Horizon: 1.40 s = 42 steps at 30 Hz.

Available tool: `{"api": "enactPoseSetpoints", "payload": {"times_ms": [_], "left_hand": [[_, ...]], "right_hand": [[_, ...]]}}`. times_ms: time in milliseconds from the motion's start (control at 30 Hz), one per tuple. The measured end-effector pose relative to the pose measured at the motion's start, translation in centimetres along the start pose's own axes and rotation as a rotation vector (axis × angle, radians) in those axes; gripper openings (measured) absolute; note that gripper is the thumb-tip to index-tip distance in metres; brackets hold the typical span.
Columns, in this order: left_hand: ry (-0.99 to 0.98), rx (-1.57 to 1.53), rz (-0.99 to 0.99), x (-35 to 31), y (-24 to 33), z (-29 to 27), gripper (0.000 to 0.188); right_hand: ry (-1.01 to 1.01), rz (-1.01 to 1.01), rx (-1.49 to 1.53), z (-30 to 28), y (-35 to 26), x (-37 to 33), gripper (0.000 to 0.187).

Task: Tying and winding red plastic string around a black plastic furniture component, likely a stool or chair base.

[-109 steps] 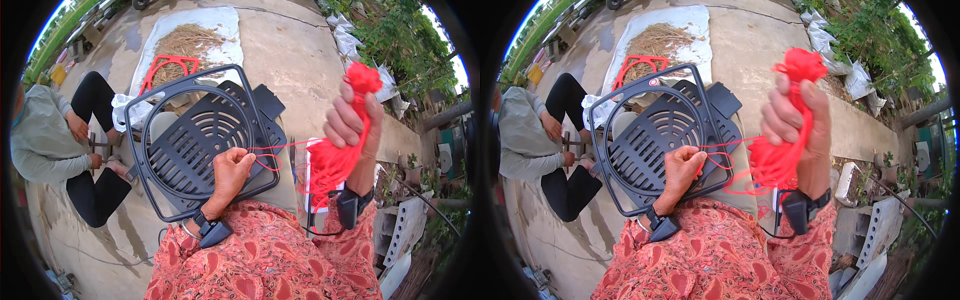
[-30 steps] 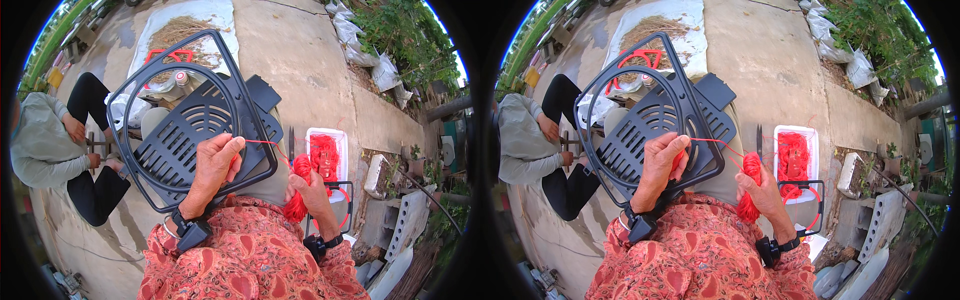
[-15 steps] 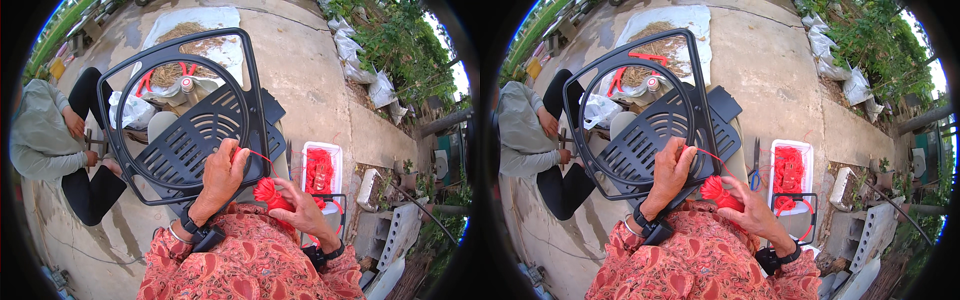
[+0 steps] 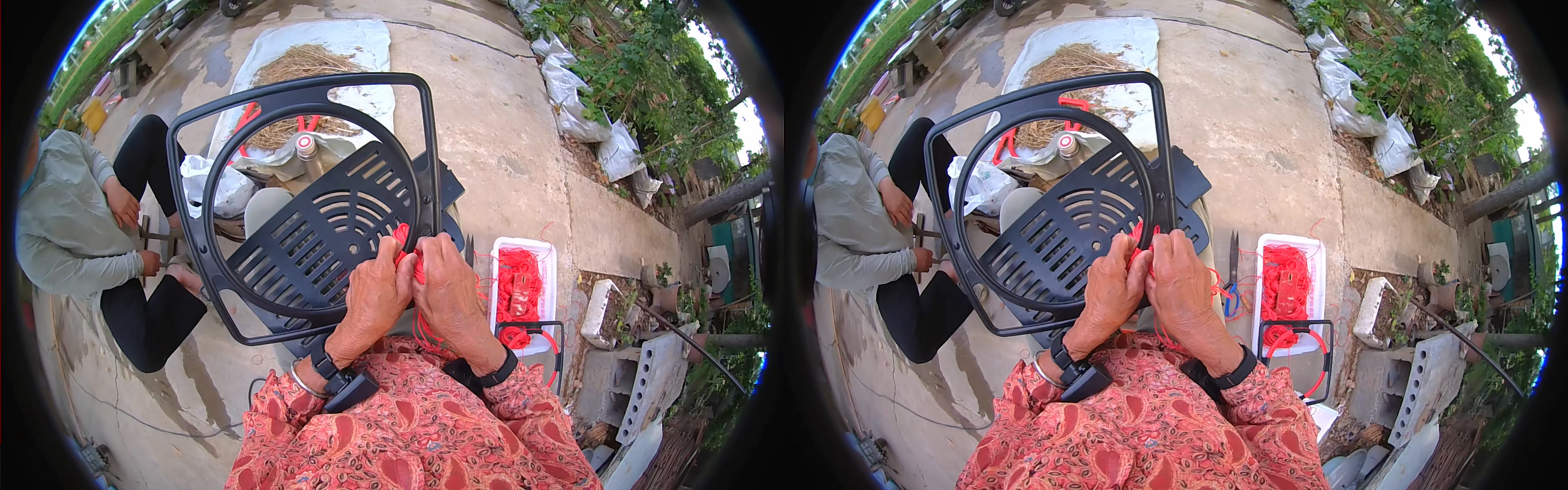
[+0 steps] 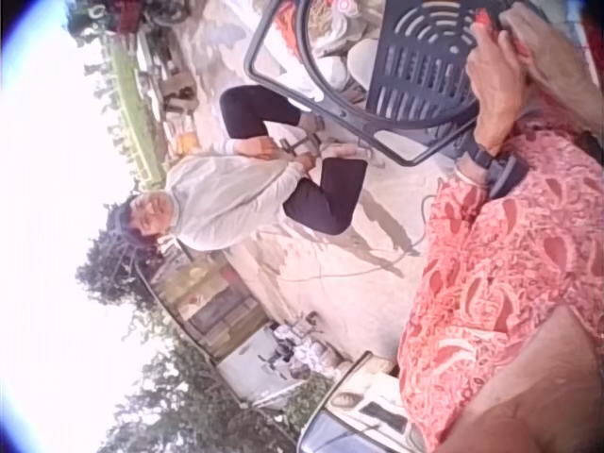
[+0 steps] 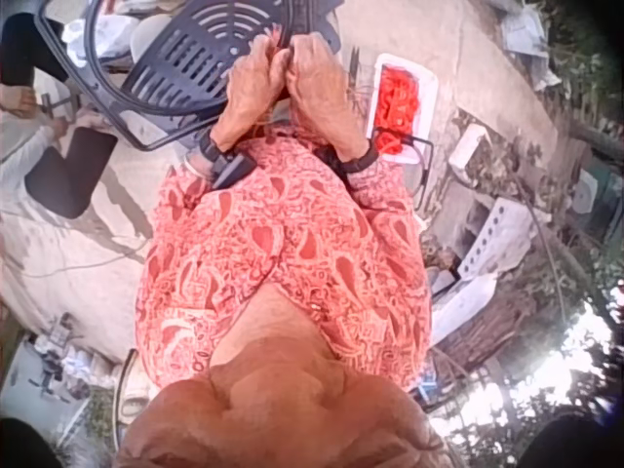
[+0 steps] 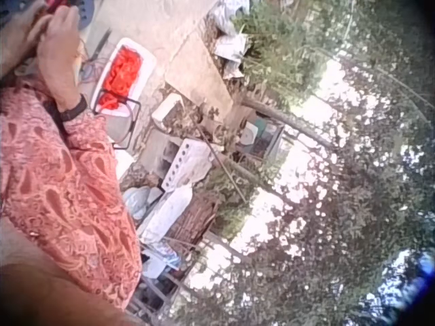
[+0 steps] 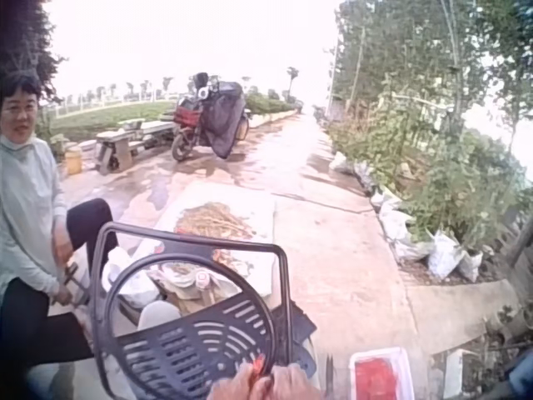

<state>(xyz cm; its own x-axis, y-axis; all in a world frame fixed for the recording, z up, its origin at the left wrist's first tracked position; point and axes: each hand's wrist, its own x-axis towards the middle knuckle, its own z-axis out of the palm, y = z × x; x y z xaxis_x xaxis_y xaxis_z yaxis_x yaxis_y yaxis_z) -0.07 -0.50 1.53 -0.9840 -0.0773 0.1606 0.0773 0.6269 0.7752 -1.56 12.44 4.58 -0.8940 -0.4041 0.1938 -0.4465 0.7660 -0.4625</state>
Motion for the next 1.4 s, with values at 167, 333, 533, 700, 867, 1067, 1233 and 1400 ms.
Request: {"api": "enactPoseSetpoints", "payload": {"times_ms": [167,333,533,700,867,1067,1233,1400], "left_hand": [[0.025,-0.078,-0.076,0.4,-1.1,-0.1,0.021],[0.007,-0.073,-0.108,0.3,-0.9,-0.2,0.022],[-0.038,-0.115,-0.127,0.1,-0.5,-0.3,0.023],[-0.008,-0.119,-0.110,-0.1,-1.4,-0.2,0.023],[-0.023,-0.112,-0.108,-0.3,-1.8,0.6,0.021],[-0.045,-0.119,-0.141,0.0,-1.7,0.7,0.022],[-0.039,-0.133,-0.141,-0.1,-1.7,0.6,0.024],[-0.083,-0.107,-0.097,-0.3,-1.8,0.2,0.027]], "right_hand": [[0.172,-0.144,0.139,0.2,0.8,-1.1,0.040],[0.034,0.023,0.129,0.4,1.7,-2.8,0.031],[0.150,-0.121,0.019,1.6,1.6,0.3,0.023],[0.037,-0.240,0.098,-0.7,1.9,0.5,0.019],[0.075,-0.171,0.135,-1.4,0.5,5.1,0.017],[-0.297,-0.292,-0.492,-0.3,-0.9,9.7,0.024],[-0.289,-0.299,-0.444,0.7,-0.7,10.8,0.020],[-0.314,-0.243,-0.378,1.0,-2.0,11.8,0.025]]}}
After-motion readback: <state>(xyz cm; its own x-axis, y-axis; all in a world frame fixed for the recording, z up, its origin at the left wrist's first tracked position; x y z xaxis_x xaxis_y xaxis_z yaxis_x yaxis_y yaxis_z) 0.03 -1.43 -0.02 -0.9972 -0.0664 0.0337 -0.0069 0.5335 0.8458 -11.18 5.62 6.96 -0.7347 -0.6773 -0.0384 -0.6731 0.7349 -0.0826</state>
